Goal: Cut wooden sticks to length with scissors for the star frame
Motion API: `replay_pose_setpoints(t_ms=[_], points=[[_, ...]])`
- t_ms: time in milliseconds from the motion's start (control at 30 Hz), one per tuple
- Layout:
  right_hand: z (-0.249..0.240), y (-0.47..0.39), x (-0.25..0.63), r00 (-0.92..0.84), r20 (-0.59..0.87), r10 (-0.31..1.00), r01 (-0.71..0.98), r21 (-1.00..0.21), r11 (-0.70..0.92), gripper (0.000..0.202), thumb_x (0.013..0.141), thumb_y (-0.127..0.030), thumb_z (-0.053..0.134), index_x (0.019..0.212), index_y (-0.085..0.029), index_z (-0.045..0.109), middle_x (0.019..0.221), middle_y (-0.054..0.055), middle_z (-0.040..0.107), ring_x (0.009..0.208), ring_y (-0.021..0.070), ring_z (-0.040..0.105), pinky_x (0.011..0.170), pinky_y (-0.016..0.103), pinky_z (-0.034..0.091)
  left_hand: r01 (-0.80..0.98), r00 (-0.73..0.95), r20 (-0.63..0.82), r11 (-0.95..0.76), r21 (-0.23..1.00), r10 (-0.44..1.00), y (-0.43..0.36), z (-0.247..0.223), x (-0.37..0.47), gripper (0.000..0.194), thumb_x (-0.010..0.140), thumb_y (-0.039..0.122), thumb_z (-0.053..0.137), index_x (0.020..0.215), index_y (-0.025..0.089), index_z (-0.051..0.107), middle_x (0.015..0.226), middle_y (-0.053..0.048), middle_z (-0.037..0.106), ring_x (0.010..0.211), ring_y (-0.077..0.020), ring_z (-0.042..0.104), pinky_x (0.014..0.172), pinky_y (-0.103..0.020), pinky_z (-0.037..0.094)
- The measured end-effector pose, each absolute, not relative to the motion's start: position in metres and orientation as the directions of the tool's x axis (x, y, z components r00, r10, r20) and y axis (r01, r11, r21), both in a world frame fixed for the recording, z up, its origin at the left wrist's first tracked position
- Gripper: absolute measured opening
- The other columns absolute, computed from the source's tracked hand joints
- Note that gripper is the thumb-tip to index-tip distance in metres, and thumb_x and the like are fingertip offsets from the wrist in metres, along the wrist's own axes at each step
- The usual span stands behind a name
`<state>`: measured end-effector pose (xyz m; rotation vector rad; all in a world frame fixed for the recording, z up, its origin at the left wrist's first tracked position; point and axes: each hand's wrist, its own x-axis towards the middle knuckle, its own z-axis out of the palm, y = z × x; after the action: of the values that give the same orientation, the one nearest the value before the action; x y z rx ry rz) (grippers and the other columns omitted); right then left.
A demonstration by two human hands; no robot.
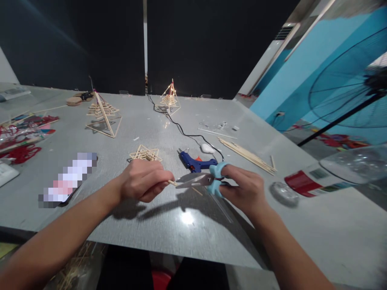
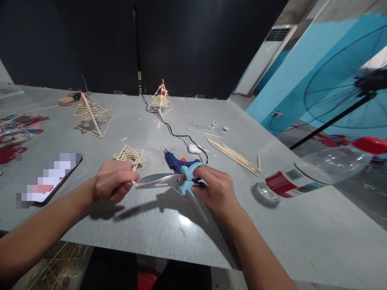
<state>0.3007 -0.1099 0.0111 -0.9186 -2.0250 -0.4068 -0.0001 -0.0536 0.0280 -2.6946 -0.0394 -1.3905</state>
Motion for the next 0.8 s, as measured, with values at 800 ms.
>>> replay_pose_setpoints(t_ms=[800], points=[[0.0117,-0.1099,0.2944,-0.367,0.805,0.466,0.709,-0.083,0.701,0.018,0.079,-0.006,0.057,0.08,-0.024,0.055,0.063,-0.005,0.062,0.05,0.0103,0.056,0.049,0.021,0.041,0.075,0.599,0.8,-0.992,-0.105,-0.04,-0.0538,0.0275,-0.0011,0.014,0.102,0.018,0.044,0.107,0.018,0.057,0.069,0.004,0.057,0.053,-0.0125,0.052,0.049,-0.027,0.038]])
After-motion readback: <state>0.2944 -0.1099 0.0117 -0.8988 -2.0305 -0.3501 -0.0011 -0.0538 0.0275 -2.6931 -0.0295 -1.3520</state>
